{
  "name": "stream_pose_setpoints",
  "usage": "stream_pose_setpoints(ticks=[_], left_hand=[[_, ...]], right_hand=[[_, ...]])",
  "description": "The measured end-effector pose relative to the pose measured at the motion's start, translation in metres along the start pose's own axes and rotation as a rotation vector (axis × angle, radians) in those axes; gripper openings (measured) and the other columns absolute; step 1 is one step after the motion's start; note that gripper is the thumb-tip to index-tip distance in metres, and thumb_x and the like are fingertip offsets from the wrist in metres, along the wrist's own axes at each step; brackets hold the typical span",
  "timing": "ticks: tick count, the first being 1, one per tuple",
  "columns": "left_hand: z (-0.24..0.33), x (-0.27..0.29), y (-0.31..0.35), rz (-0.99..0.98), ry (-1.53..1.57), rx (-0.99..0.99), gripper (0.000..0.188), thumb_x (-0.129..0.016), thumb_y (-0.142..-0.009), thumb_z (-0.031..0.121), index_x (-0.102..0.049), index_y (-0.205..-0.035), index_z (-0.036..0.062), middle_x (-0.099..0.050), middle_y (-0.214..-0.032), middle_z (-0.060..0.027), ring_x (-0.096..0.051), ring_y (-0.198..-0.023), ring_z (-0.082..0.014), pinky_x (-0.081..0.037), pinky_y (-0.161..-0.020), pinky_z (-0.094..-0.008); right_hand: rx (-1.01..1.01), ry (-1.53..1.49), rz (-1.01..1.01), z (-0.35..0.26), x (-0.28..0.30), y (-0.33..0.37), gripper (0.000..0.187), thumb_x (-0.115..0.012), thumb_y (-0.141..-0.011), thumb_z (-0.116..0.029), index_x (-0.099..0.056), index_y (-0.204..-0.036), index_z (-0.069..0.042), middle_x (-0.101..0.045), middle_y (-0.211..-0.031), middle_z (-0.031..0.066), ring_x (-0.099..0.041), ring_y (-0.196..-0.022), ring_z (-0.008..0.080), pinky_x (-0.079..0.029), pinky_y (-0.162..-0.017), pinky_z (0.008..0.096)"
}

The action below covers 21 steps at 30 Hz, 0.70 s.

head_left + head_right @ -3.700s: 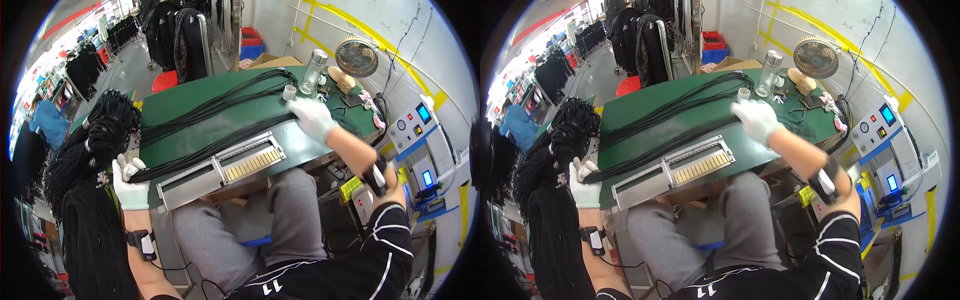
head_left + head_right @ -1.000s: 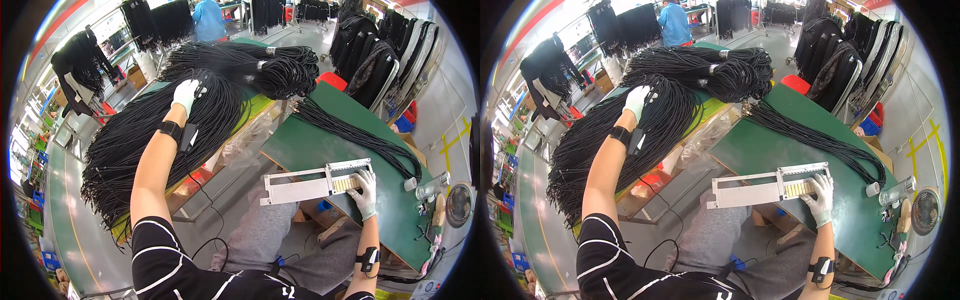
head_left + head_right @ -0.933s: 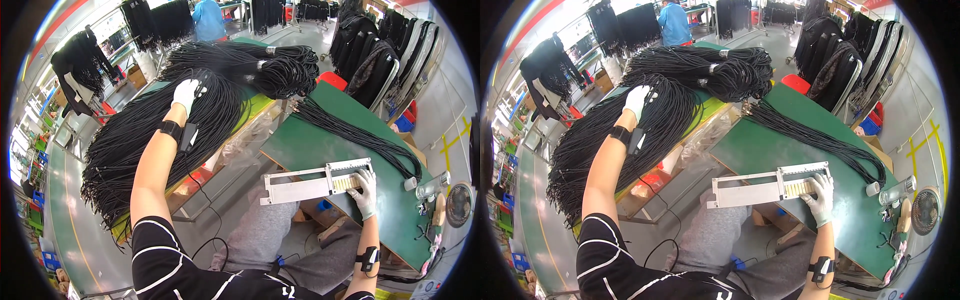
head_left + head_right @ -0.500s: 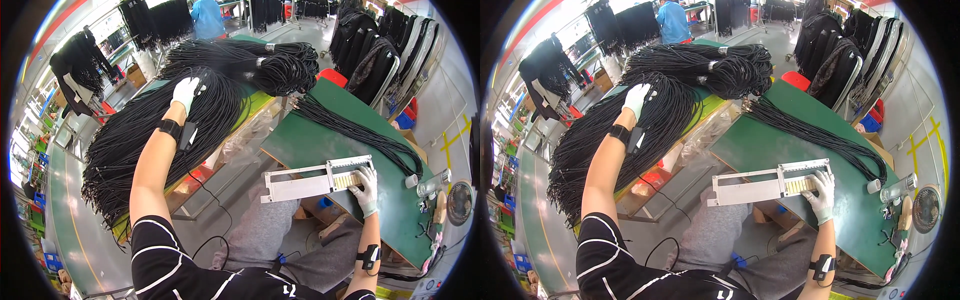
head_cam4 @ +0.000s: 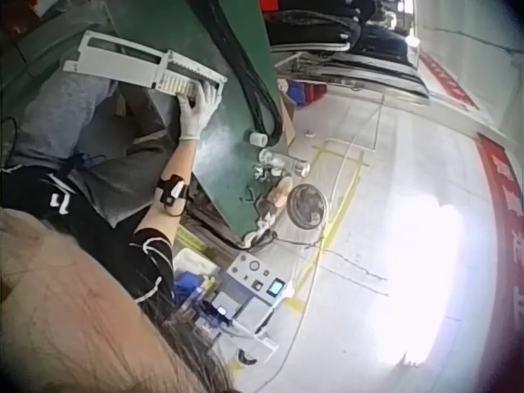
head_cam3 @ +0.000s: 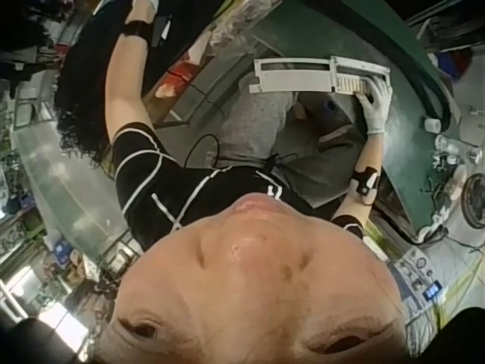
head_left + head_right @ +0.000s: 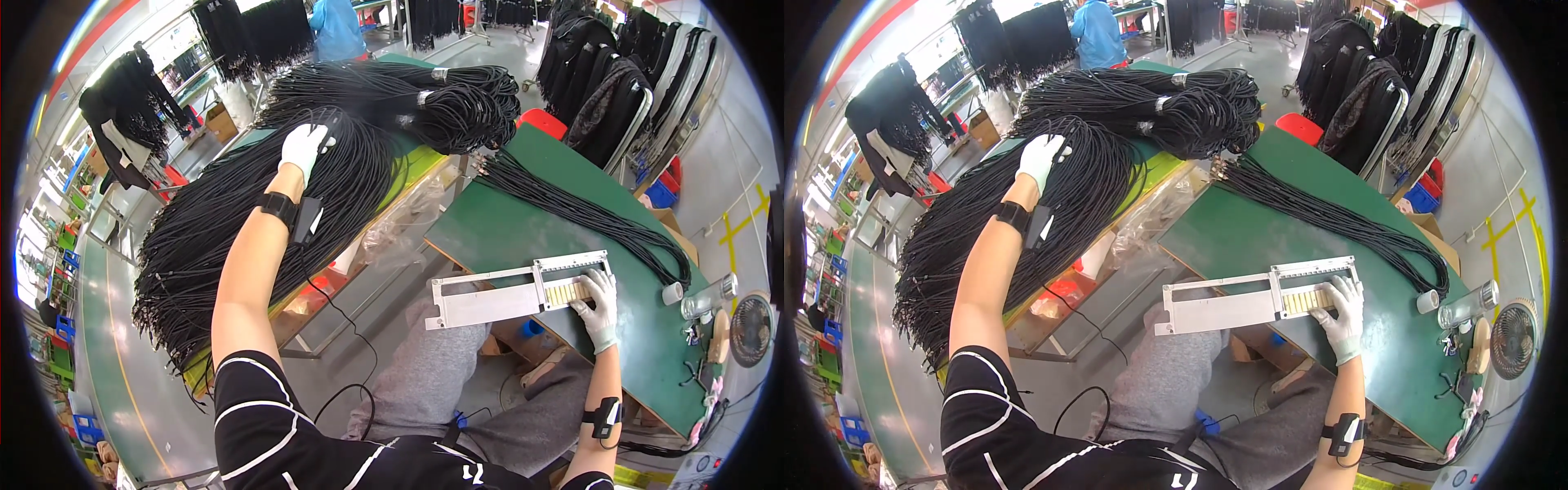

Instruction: Manually placing individual wires into a positioning fixture for cable assembly.

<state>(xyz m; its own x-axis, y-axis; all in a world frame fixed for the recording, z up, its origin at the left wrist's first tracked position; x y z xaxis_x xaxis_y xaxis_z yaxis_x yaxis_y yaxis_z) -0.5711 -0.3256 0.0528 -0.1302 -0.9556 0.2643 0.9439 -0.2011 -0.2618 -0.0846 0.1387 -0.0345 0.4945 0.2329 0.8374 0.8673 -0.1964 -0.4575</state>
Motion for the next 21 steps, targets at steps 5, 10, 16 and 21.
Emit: stream_pose_setpoints(ticks=[5,10,16,21], left_hand=[[0.007,-0.008,0.005,-0.023,0.022,0.005,0.024,-0.062,-0.097,0.025,-0.070,-0.093,0.0027,-0.071,-0.084,-0.0053,-0.059,-0.070,-0.0115,-0.047,-0.068,-0.0297],[0.005,0.002,0.001,-0.014,0.028,0.078,0.028,-0.065,-0.095,0.030,-0.070,-0.096,0.0033,-0.070,-0.085,-0.0039,-0.059,-0.070,-0.0109,-0.047,-0.066,-0.0302],[0.019,-0.004,-0.007,-0.089,-0.363,0.170,0.039,-0.074,-0.086,0.040,-0.071,-0.096,0.0027,-0.070,-0.086,-0.0060,-0.061,-0.072,-0.0165,-0.050,-0.069,-0.0331],[0.023,-0.009,-0.017,-0.123,-0.752,-0.098,0.044,-0.080,-0.077,0.040,-0.070,-0.093,0.0012,-0.071,-0.087,-0.0112,-0.064,-0.076,-0.0244,-0.051,-0.075,-0.0359]], right_hand=[[0.000,-0.020,0.007,0.001,0.003,0.002,0.058,-0.074,-0.078,-0.042,-0.066,-0.119,-0.002,-0.060,-0.133,0.0188,-0.048,-0.132,0.0392,-0.024,-0.118,0.0523],[-0.015,-0.018,0.002,0.000,-0.001,0.000,0.057,-0.074,-0.078,-0.040,-0.066,-0.119,-0.001,-0.060,-0.133,0.0189,-0.048,-0.132,0.0391,-0.024,-0.118,0.0521],[-0.015,-0.015,-0.004,0.005,0.000,0.003,0.055,-0.073,-0.078,-0.038,-0.066,-0.119,-0.002,-0.060,-0.133,0.0188,-0.047,-0.133,0.0388,-0.023,-0.118,0.0519],[0.009,-0.018,0.046,0.000,0.002,0.003,0.054,-0.076,-0.076,-0.039,-0.067,-0.116,-0.004,-0.062,-0.128,0.0174,-0.051,-0.128,0.0380,-0.026,-0.117,0.0519]])
Point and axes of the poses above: each hand's wrist, its own y-axis away from the middle knuckle, its own x-axis out of the back of the hand, z = x × y, the point moved 8 cm from there along -y, towards the middle knuckle
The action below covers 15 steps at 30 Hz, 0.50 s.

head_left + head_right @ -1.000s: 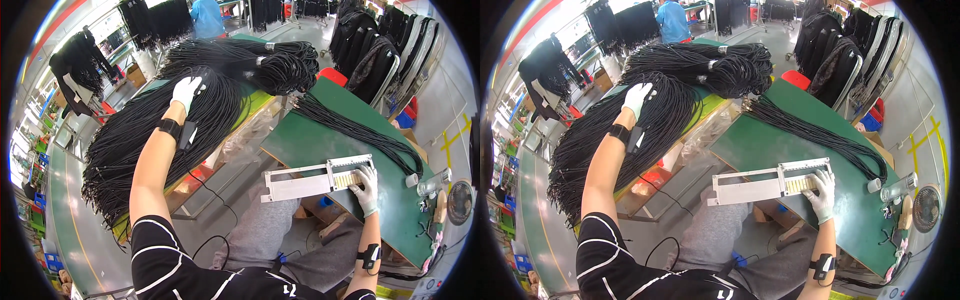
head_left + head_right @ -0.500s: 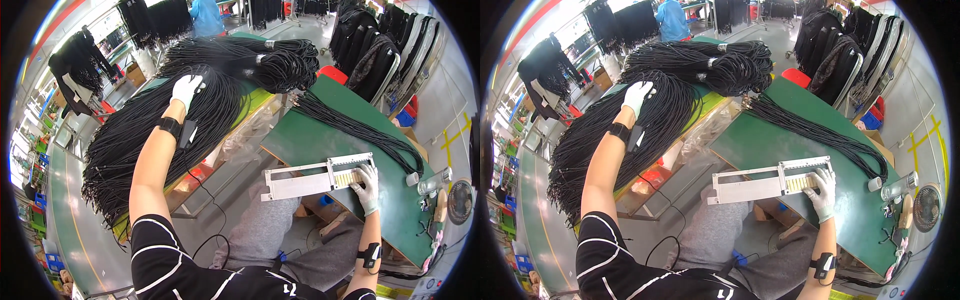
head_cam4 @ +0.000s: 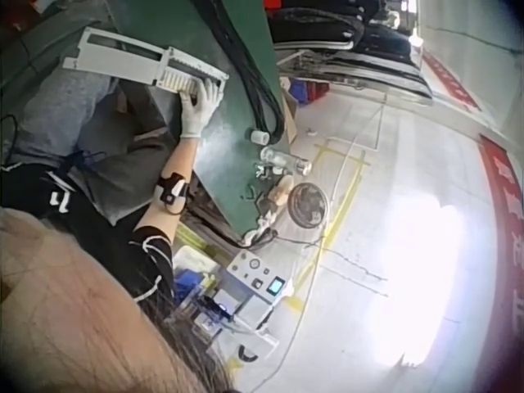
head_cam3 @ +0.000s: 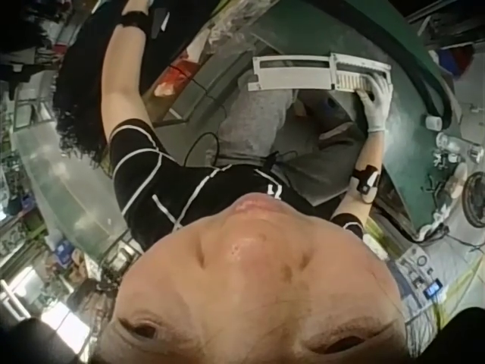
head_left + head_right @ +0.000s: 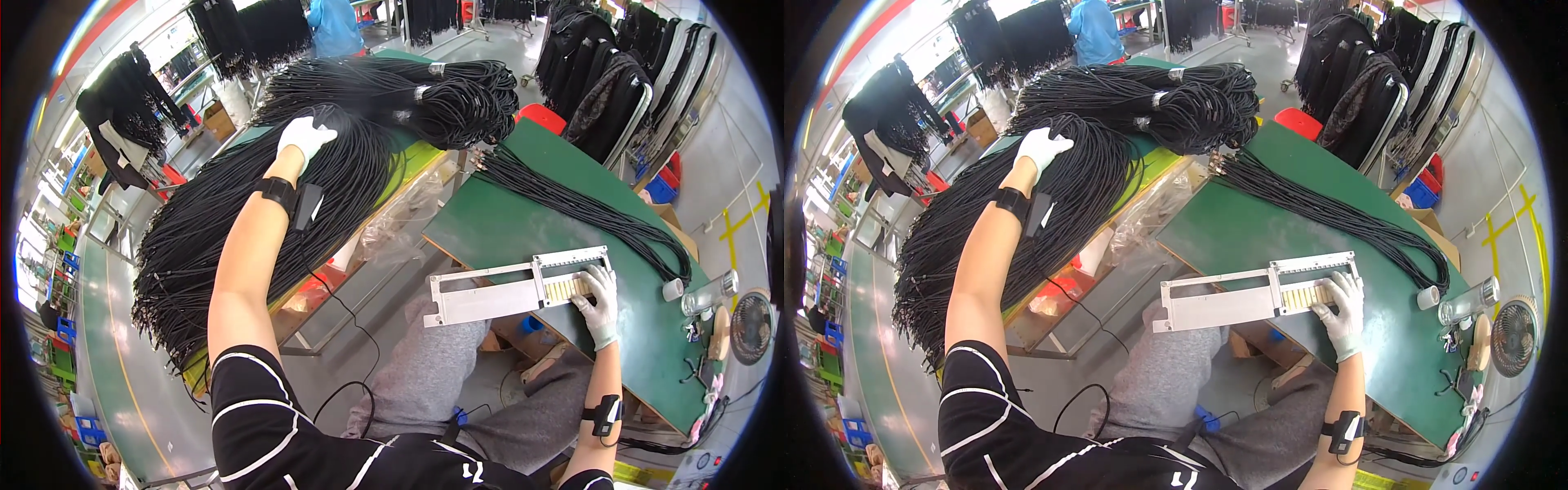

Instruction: Manually placing individual wires into a positioning fixture for cable assembly.

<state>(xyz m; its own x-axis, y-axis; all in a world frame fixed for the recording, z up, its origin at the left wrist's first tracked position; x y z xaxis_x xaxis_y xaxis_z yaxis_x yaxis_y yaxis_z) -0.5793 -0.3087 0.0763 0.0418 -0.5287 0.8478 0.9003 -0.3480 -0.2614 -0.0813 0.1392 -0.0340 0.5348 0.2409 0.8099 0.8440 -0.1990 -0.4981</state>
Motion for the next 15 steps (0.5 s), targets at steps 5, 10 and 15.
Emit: stream_pose_setpoints(ticks=[5,10,15], left_hand=[[-0.004,-0.001,0.001,0.049,0.058,0.071,0.042,-0.082,-0.075,0.036,-0.070,-0.094,0.0002,-0.072,-0.090,-0.0129,-0.065,-0.079,-0.0258,-0.051,-0.077,-0.0368],[-0.027,-0.005,0.006,-0.129,0.671,0.319,0.037,-0.080,-0.081,0.033,-0.069,-0.098,0.0019,-0.072,-0.091,-0.0094,-0.064,-0.080,-0.0225,-0.051,-0.071,-0.0341],[-0.030,0.052,0.001,0.283,1.097,0.213,0.028,-0.072,-0.090,0.031,-0.065,-0.101,0.0067,-0.061,-0.074,0.0006,-0.055,-0.062,-0.0124,-0.043,-0.054,-0.0256]], right_hand=[[-0.021,-0.006,-0.025,0.002,0.001,-0.001,0.053,-0.076,-0.076,-0.037,-0.067,-0.116,-0.004,-0.062,-0.129,0.0178,-0.051,-0.128,0.0385,-0.026,-0.117,0.0525],[-0.026,0.009,-0.027,0.004,0.001,-0.002,0.051,-0.076,-0.077,-0.033,-0.067,-0.118,-0.004,-0.062,-0.129,0.0181,-0.051,-0.129,0.0383,-0.025,-0.118,0.0521],[-0.165,-0.245,0.082,0.033,0.007,0.015,0.043,-0.071,-0.086,-0.023,-0.066,-0.121,0.000,-0.062,-0.132,0.0167,-0.053,-0.129,0.0307,-0.034,-0.113,0.0438]])
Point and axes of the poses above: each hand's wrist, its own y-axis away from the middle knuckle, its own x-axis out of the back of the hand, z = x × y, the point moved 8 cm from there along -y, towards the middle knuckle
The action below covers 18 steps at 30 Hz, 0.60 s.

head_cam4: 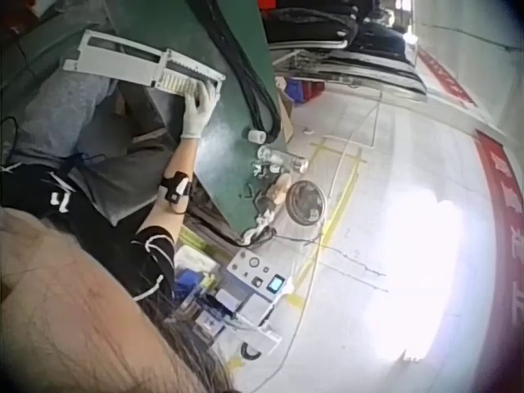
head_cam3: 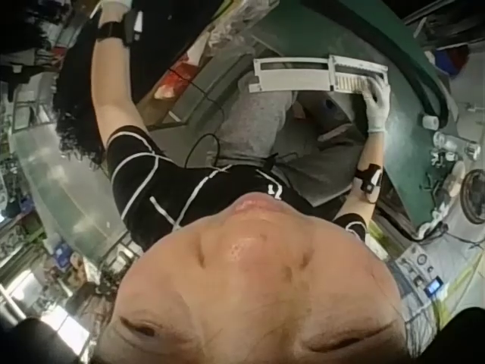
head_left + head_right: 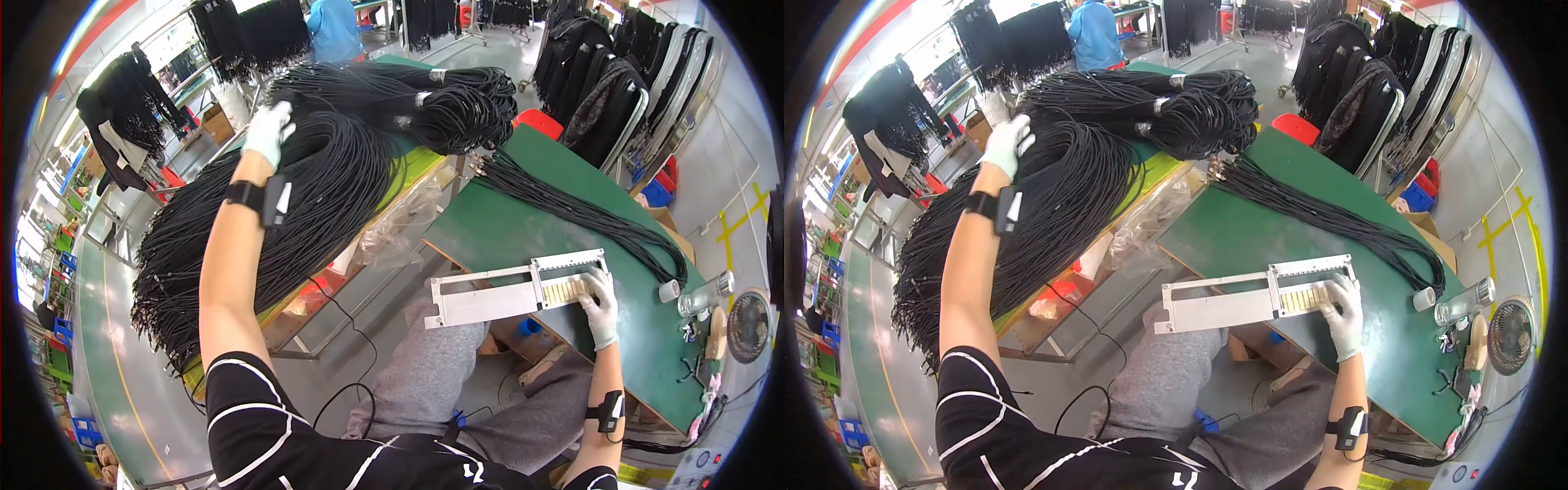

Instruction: Manually placing individual wires into a positioning fixture for cable assembly.

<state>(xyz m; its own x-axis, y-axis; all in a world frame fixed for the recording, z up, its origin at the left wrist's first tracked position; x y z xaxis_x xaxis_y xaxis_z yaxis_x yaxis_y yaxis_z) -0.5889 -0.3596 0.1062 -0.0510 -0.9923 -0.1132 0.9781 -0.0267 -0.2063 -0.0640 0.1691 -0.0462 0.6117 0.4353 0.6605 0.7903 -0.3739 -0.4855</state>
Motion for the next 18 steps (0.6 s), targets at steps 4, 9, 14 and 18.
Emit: stream_pose_setpoints(ticks=[4,9,14,18], left_hand=[[0.044,0.055,0.013,-0.579,0.565,0.189,0.025,-0.065,-0.096,0.031,-0.062,-0.106,0.0075,-0.055,-0.070,0.0043,-0.046,-0.047,-0.0073,-0.037,-0.042,-0.0226],[0.058,0.006,0.106,-0.337,0.315,0.108,0.025,-0.064,-0.097,0.035,-0.062,-0.097,0.0108,-0.058,-0.074,0.0045,-0.046,-0.047,-0.0057,-0.035,-0.042,-0.0219],[0.067,-0.044,0.208,-0.269,-0.900,-0.351,0.041,-0.067,-0.092,0.038,-0.062,-0.109,0.0007,-0.067,-0.086,-0.0214,-0.067,-0.076,-0.0354,-0.053,-0.066,-0.0421],[0.054,-0.054,0.254,-0.395,-0.947,-0.354,0.035,-0.070,-0.088,0.032,-0.063,-0.097,-0.0005,-0.067,-0.087,-0.0251,-0.066,-0.081,-0.0413,-0.052,-0.073,-0.0453]], right_hand=[[-0.163,-0.465,0.092,-0.040,-0.005,-0.046,0.036,-0.064,-0.094,-0.017,-0.065,-0.122,0.004,-0.063,-0.131,0.0148,-0.057,-0.124,0.0240,-0.043,-0.106,0.0362],[-0.123,-0.889,-0.332,-0.216,-0.062,-0.111,0.040,-0.059,-0.101,-0.025,-0.062,-0.125,0.006,-0.067,-0.125,0.0139,-0.062,-0.117,0.0213,-0.045,-0.105,0.0354],[0.060,-1.082,-0.680,-0.337,-0.197,-0.134,0.046,-0.058,-0.101,-0.031,-0.058,-0.132,0.004,-0.066,-0.126,0.0161,-0.063,-0.116,0.0226,-0.046,-0.104,0.0371],[-0.303,-1.328,-0.910,-0.409,-0.264,-0.132,0.038,-0.059,-0.101,-0.029,-0.061,-0.123,0.002,-0.069,-0.114,0.0129,-0.065,-0.106,0.0204,-0.052,-0.095,0.0371]])
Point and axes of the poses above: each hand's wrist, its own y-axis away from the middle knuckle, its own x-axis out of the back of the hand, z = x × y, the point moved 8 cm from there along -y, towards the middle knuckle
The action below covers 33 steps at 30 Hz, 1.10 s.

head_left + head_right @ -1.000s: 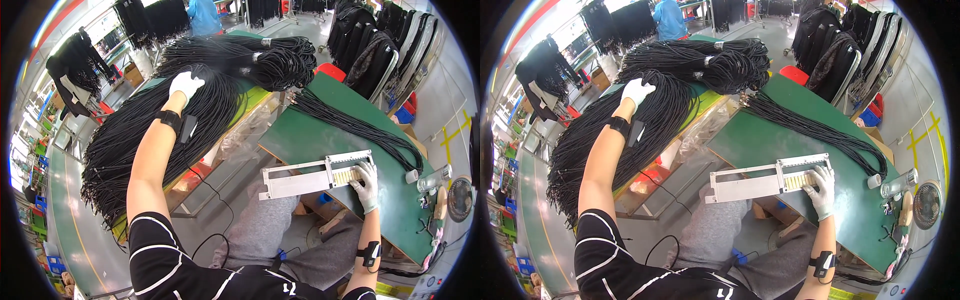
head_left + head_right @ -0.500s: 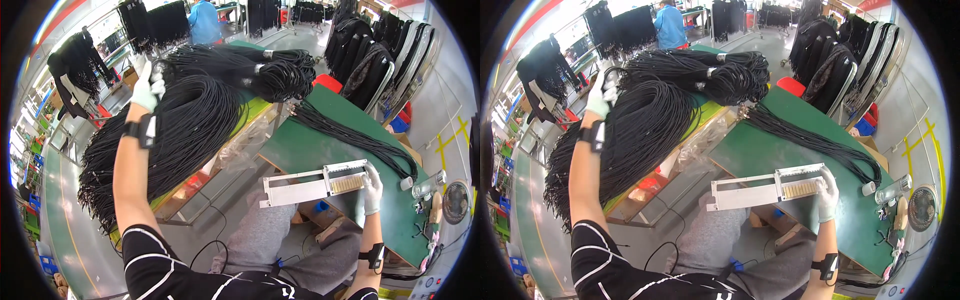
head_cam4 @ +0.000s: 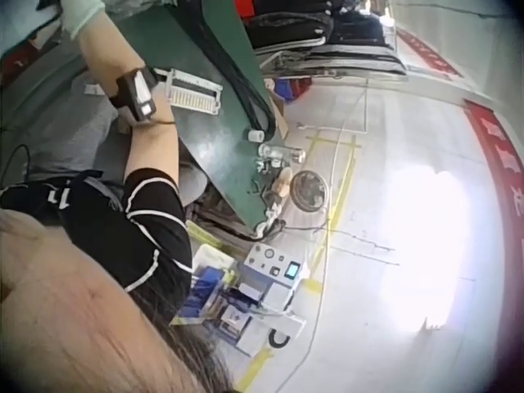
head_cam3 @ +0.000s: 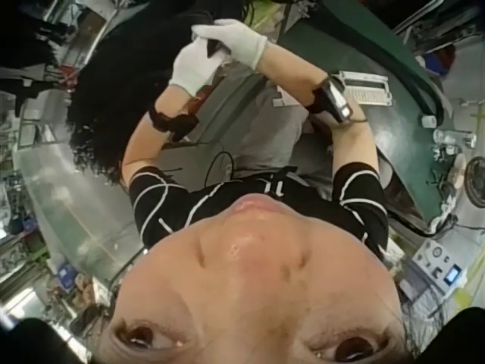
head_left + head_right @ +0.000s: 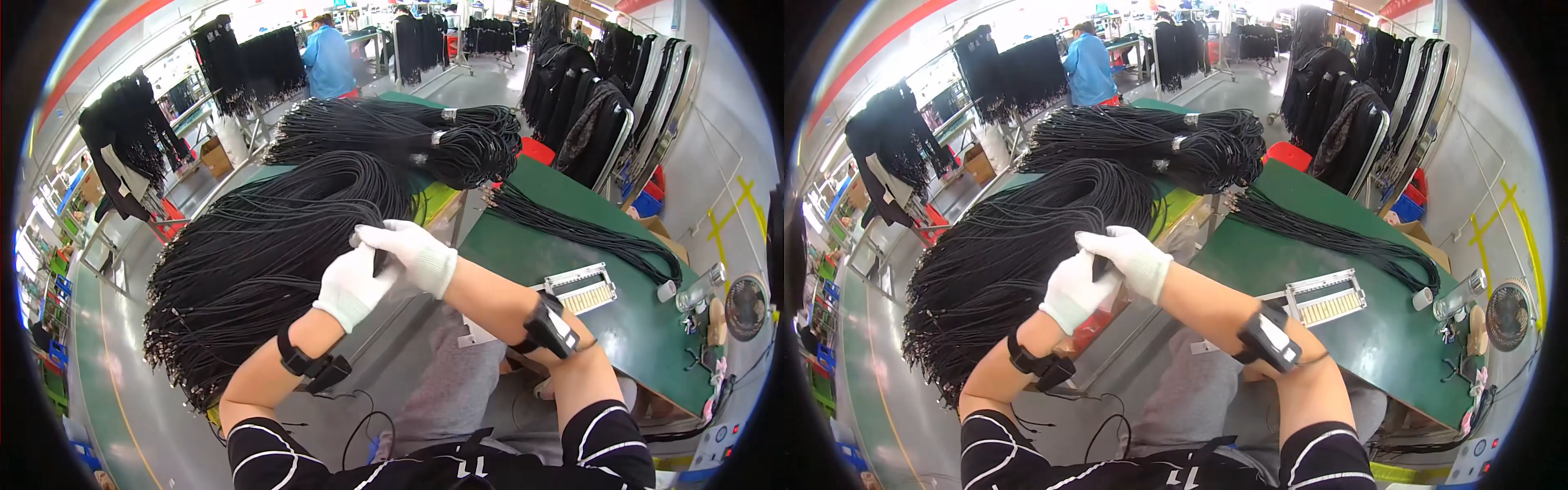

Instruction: Manually placing individual wires into a positioning fixture for cable assembly.

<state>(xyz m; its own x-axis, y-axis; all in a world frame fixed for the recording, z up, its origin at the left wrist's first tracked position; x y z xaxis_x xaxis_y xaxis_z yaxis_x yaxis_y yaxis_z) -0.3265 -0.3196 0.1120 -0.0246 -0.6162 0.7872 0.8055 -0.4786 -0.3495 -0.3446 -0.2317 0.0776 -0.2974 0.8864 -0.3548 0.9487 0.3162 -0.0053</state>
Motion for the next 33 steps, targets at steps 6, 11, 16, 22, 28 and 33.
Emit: stream_pose_setpoints(ticks=[6,11,16,22,28,33], left_hand=[[-0.028,0.082,0.014,0.353,-0.166,-0.347,0.029,-0.077,-0.073,0.024,-0.069,-0.097,0.0095,-0.066,-0.108,-0.0172,-0.062,-0.104,-0.0337,-0.051,-0.087,-0.0430],[0.012,0.143,0.011,0.805,-0.433,-0.501,0.032,-0.080,-0.060,0.011,-0.075,-0.090,0.0207,-0.062,-0.118,-0.0154,-0.052,-0.118,-0.0384,-0.036,-0.110,-0.0513],[-0.056,0.153,-0.020,0.598,-0.509,-0.459,0.032,-0.078,-0.062,0.011,-0.078,-0.092,0.0232,-0.063,-0.113,-0.0116,-0.054,-0.115,-0.0339,-0.032,-0.113,-0.0511],[-0.160,0.182,-0.019,0.445,-0.762,-0.264,0.033,-0.075,-0.067,0.008,-0.076,-0.098,0.0215,-0.063,-0.099,-0.0077,-0.058,-0.106,-0.0290,-0.037,-0.109,-0.0512],[-0.185,0.266,0.003,0.733,-0.791,-0.288,0.024,-0.070,-0.068,0.002,-0.072,-0.091,0.0070,-0.063,-0.096,-0.0114,-0.061,-0.098,-0.0325,-0.047,-0.091,-0.0429],[-0.174,0.233,-0.028,0.533,-0.827,-0.445,0.016,-0.069,-0.074,0.003,-0.072,-0.090,0.0031,-0.064,-0.090,-0.0140,-0.062,-0.089,-0.0355,-0.049,-0.083,-0.0398]], right_hand=[[0.228,-0.241,0.009,-0.055,-0.036,-0.023,0.028,-0.065,-0.097,-0.024,-0.060,-0.111,0.000,-0.066,-0.095,0.0080,-0.066,-0.076,0.0147,-0.055,-0.077,0.0322],[0.271,0.428,-0.185,-0.112,-0.098,0.003,0.026,-0.064,-0.097,-0.023,-0.058,-0.108,0.000,-0.063,-0.084,0.0058,-0.063,-0.062,0.0137,-0.051,-0.057,0.0251],[0.406,0.376,-0.148,-0.155,-0.112,0.051,0.030,-0.063,-0.098,-0.026,-0.057,-0.109,0.002,-0.057,-0.072,0.0019,-0.061,-0.058,0.0119,-0.047,-0.050,0.0227],[0.517,0.077,0.069,-0.180,0.018,0.103,0.031,-0.053,-0.104,-0.029,-0.060,-0.111,0.000,-0.036,-0.062,-0.0100,-0.038,-0.047,0.0051,-0.050,-0.060,0.0298],[0.543,-0.302,0.119,-0.180,0.130,0.183,0.030,-0.049,-0.107,-0.029,-0.063,-0.113,-0.003,-0.032,-0.064,-0.0123,-0.026,-0.045,0.0004,-0.031,-0.054,0.0200],[0.201,-0.113,0.567,-0.116,0.183,0.254,0.026,-0.051,-0.106,-0.027,-0.063,-0.110,-0.004,-0.038,-0.067,-0.0116,-0.028,-0.045,-0.0010,-0.032,-0.051,0.0192]])
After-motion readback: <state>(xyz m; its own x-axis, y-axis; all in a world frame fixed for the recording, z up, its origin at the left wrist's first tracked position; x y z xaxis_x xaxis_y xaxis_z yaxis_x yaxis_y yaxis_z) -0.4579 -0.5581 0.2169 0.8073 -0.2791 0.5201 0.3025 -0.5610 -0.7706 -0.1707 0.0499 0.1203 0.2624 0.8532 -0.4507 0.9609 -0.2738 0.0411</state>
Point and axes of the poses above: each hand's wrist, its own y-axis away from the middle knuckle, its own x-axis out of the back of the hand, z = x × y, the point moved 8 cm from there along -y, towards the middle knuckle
